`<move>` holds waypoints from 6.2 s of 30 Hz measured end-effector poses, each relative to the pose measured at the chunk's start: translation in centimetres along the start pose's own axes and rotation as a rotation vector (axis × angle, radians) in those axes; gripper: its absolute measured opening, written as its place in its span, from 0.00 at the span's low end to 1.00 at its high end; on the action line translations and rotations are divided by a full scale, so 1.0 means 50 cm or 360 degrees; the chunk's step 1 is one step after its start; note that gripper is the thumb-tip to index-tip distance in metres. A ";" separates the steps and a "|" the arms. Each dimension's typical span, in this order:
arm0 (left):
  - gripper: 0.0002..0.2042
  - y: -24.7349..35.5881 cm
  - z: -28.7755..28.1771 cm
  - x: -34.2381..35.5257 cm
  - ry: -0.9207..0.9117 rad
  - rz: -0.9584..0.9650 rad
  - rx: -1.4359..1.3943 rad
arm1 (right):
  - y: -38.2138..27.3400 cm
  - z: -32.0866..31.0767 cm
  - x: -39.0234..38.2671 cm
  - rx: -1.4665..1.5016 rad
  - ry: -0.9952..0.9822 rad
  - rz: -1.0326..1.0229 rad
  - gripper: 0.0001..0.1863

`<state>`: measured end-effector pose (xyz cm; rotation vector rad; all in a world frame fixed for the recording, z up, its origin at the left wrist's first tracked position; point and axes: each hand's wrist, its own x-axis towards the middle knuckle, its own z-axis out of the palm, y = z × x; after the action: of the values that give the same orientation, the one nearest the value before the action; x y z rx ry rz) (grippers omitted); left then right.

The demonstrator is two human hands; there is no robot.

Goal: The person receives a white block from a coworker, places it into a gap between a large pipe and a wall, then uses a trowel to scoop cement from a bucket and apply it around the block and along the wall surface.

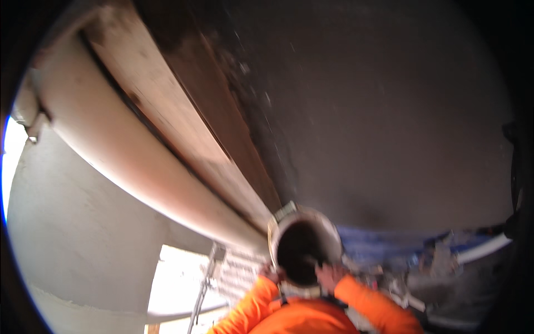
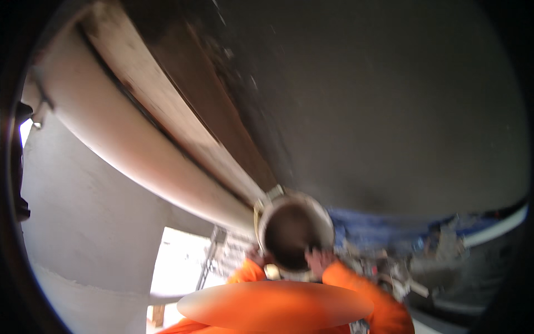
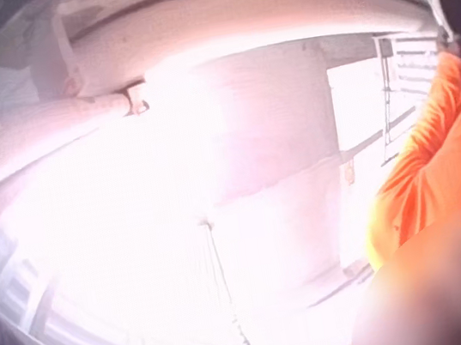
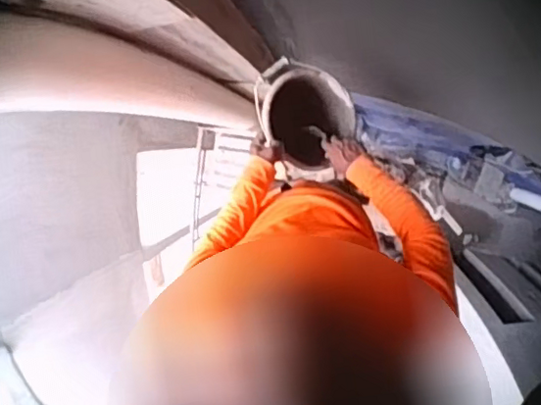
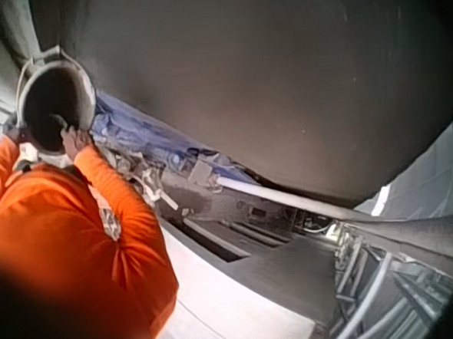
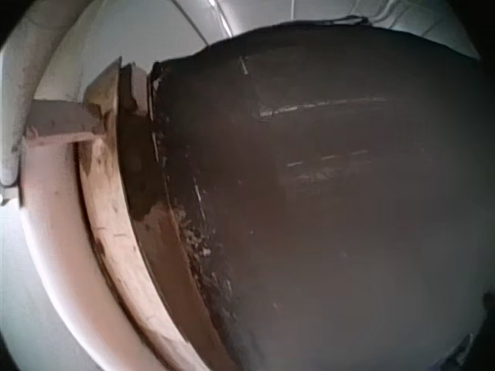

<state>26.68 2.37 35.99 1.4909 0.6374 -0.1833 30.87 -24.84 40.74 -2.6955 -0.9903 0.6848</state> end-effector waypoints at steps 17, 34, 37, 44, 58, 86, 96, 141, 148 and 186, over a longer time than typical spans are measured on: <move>0.17 0.014 0.023 -0.016 -0.0364 0.0365 -0.0432 | -0.041 0.021 -0.045 0.0372 0.0051 0.0330 0.22; 0.21 0.003 0.020 0.013 -0.0520 0.0264 -0.0304 | -0.066 0.062 -0.033 0.0679 0.0288 0.0616 0.13; 0.23 -0.004 0.016 0.007 -0.0495 0.0300 -0.0253 | -0.025 0.114 -0.028 0.0828 0.0643 0.0669 0.12; 0.26 0.012 0.036 -0.010 -0.0539 0.0345 -0.0225 | -0.059 0.191 0.021 0.1060 0.0897 0.0487 0.17; 0.20 0.004 -0.027 -0.015 -0.0047 -0.0118 -0.0135 | -0.076 0.119 -0.039 0.2109 -0.0058 0.0662 0.37; 0.37 -0.164 -0.513 -0.039 0.1138 -0.0351 -0.0985 | -0.389 -1.019 0.372 0.1706 0.3256 -0.0941 0.26; 0.41 -0.140 -0.397 -0.085 0.0983 -0.0338 -0.1308 | -0.395 -0.669 0.414 0.1580 0.1859 -0.1199 0.21; 0.21 0.085 -0.334 -0.003 0.0606 -0.0220 -0.1126 | -0.239 -0.720 0.382 0.1858 0.0569 -0.0988 0.19; 0.18 0.124 -0.259 -0.016 0.0431 0.0042 -0.0856 | -0.210 -0.318 0.234 -0.0132 0.0372 -0.0121 0.15; 0.20 -0.054 -0.326 -0.069 0.0867 -0.0213 -0.1065 | -0.267 -0.699 0.157 0.2129 0.2007 -0.1351 0.18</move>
<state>17.93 16.81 36.13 0.8374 1.1079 0.3255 45.51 -10.21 72.91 -0.9200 -0.6835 -0.4355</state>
